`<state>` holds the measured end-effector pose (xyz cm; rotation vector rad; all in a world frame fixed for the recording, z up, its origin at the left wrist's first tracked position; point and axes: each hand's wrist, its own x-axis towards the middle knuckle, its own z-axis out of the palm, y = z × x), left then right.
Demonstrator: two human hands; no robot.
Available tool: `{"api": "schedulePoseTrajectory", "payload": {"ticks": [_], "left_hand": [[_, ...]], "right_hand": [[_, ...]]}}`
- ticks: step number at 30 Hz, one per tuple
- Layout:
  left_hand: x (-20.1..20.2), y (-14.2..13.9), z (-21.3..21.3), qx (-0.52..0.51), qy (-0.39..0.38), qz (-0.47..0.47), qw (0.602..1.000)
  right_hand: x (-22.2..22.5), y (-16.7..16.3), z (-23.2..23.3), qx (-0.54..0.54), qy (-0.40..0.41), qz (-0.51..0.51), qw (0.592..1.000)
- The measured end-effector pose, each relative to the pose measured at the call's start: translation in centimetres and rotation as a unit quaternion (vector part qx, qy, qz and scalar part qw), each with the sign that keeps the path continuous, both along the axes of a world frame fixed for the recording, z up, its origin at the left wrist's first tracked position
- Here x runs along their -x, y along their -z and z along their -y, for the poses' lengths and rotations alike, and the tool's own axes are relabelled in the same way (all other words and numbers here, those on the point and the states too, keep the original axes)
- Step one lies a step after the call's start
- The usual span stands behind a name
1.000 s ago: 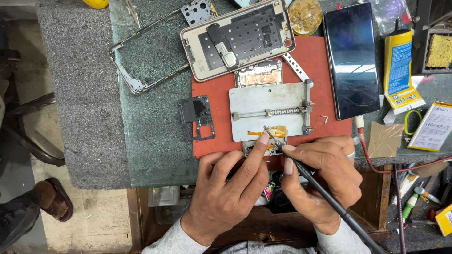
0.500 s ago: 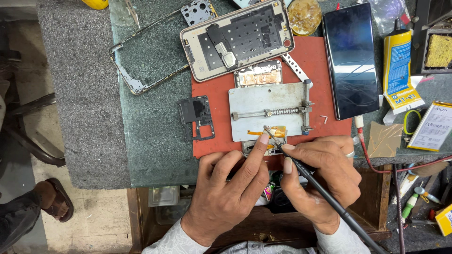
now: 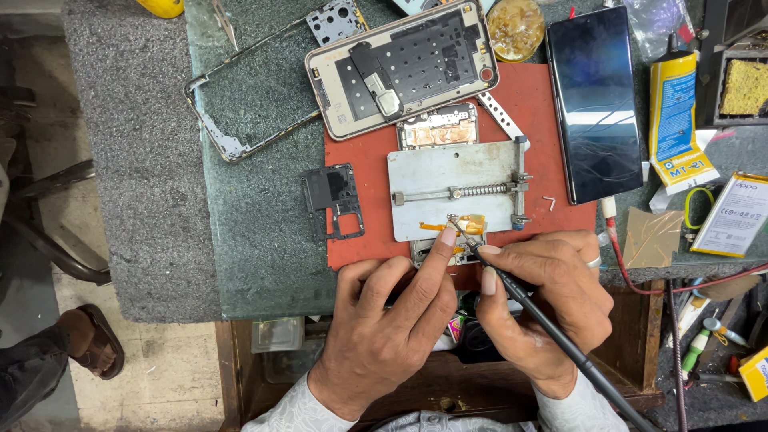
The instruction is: The person secures a small circuit board in a clamp and uses a soldering iron to apply solder to several connection points on the board. The person then uses tweezers to adjust a ribbon cable and continues soldering additional points.
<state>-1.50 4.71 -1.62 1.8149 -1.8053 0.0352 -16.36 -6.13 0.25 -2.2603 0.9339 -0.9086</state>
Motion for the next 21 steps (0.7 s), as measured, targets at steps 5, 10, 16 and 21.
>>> {"api": "schedulePoseTrajectory", "payload": {"ticks": [5, 10, 16, 21], "left_hand": [[-0.05, -0.02, -0.07, -0.002, 0.000, 0.001, 1.000], [-0.04, 0.04, -0.05, -0.002, 0.001, -0.003, 1.000], [0.00, 0.02, -0.08, -0.002, 0.002, -0.003, 1.000], [-0.08, -0.01, -0.06, -0.001, 0.001, 0.002, 1.000]], "right_hand": [[0.12, -0.16, -0.09, -0.006, 0.007, 0.002, 1.000], [-0.07, -0.14, -0.05, -0.005, 0.003, -0.002, 1.000], [0.03, -0.16, -0.05, 0.000, 0.007, -0.001, 1.000], [-0.11, -0.07, 0.04, 0.006, 0.001, 0.003, 1.000]]}}
